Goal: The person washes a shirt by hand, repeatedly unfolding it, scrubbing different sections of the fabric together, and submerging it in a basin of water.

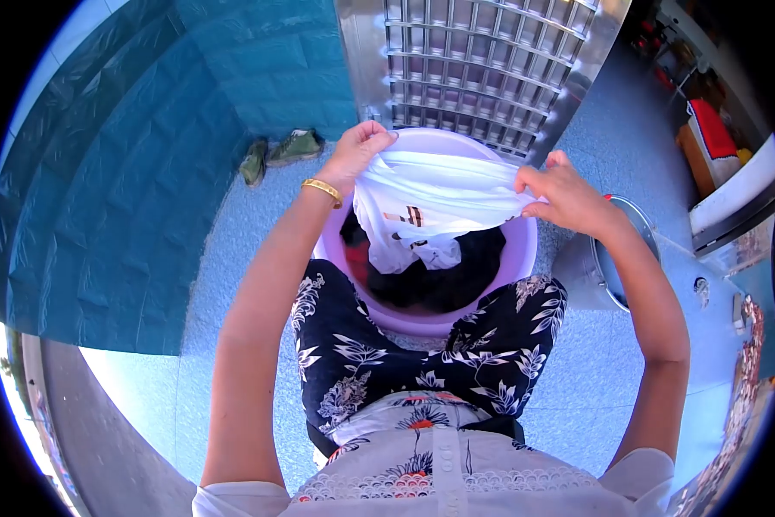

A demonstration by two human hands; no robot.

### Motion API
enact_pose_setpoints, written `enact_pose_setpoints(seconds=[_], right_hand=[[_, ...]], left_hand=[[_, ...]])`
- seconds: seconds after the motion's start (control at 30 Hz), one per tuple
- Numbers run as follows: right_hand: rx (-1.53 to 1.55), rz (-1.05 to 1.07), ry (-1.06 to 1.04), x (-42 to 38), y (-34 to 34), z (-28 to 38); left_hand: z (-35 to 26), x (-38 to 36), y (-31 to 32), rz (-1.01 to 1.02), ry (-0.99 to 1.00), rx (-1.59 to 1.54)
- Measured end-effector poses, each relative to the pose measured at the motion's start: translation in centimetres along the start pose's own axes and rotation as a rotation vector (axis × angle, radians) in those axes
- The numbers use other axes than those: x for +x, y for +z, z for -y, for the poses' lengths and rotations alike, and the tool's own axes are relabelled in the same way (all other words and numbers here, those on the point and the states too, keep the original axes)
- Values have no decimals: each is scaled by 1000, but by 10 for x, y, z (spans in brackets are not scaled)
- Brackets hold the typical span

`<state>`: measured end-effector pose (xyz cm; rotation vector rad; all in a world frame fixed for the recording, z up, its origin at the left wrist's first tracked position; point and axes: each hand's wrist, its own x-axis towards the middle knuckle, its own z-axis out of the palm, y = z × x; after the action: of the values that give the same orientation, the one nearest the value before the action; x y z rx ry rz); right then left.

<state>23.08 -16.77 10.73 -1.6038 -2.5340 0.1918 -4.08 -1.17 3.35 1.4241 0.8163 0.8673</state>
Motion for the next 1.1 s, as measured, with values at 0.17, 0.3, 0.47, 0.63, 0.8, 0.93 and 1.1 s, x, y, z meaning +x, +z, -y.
enact_pose_setpoints(seconds=[0.17,0.3,0.47,0.63,0.8,0.93,1.1], right_hand=[[-6,15,25,-7,-3,-1],[-28,-1,-74,-14,3,-10],[87,39,12,-15,8,-11],[114,47,35,-18,11,-14],[133,-89,-20,-21,11,-10],[152,-153,-27,-24,11,-7],[27,-51,23,-27,16,-10]], left_hand=[[-3,-5,-19,517,-103,-82],[-7,-10,-17,553,-151,168],[8,-11,-24,391,-126,136],[9,-18,-24,389,-16,149],[21,-16,-26,365,-36,382],[31,-20,-18,139,86,220],[40,-27,-8,0,102,-42]])
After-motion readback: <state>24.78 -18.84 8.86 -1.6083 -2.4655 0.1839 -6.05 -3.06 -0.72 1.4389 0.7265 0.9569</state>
